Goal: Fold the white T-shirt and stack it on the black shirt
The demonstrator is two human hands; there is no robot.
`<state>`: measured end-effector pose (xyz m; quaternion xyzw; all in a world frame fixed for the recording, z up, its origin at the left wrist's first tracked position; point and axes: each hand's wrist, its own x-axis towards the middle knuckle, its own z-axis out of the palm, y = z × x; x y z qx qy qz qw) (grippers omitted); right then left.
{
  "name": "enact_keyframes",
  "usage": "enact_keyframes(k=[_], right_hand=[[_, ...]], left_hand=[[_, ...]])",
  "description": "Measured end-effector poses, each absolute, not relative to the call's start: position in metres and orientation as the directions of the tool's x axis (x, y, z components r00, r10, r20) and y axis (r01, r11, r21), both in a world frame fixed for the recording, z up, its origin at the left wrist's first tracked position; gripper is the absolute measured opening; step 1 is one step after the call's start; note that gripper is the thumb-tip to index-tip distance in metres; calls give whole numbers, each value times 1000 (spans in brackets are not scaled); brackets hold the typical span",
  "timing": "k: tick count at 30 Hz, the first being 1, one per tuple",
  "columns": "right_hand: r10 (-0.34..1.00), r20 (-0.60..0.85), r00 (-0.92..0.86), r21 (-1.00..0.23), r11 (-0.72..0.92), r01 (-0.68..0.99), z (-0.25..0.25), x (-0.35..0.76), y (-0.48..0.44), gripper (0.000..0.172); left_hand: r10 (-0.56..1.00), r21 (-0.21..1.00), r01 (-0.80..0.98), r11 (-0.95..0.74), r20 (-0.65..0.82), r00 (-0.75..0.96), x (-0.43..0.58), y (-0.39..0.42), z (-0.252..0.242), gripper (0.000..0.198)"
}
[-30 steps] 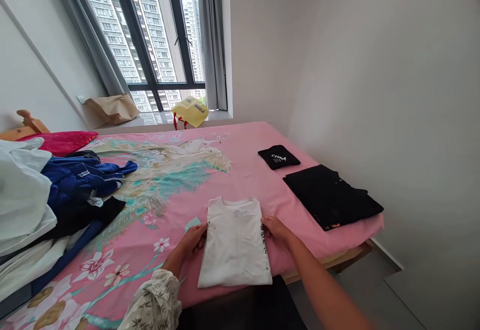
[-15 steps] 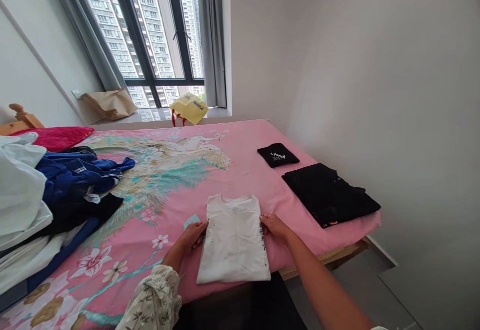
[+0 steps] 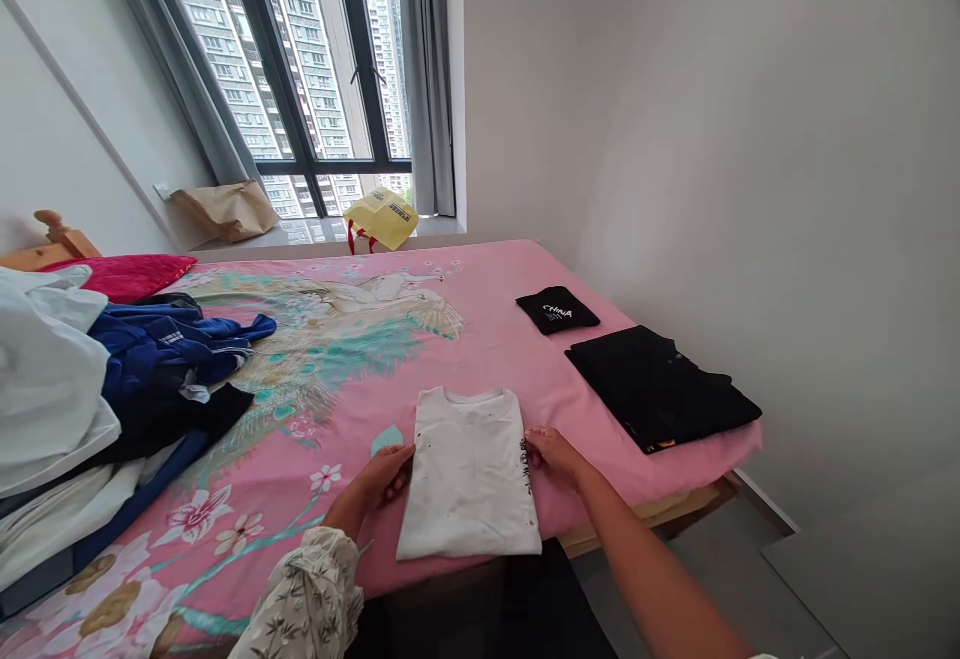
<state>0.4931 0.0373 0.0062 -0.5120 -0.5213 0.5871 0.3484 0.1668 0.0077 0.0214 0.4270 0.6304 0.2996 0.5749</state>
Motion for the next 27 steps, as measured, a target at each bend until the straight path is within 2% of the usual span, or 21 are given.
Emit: enact_keyframes(k=[4,12,21,27], right_hand=[[929,-267,-255,-961,-237,141,6,494,33,32],[940,-271,-206,-959,-244,147,8,489,28,29],[914,-281,-294,-958,-249,142,13,495,16,26],[925,-287,-248,-954,-253,162,5,492,16,27]], left_hand=[[874,865,193,464,-482,60,164,5,22,48],[903,879,207,430,-416,-107,176,-2,13,46],[887,880,187,437,-457,73,159,-9,20,51],[904,889,169,425,-428,-16,166,-9,9,48]])
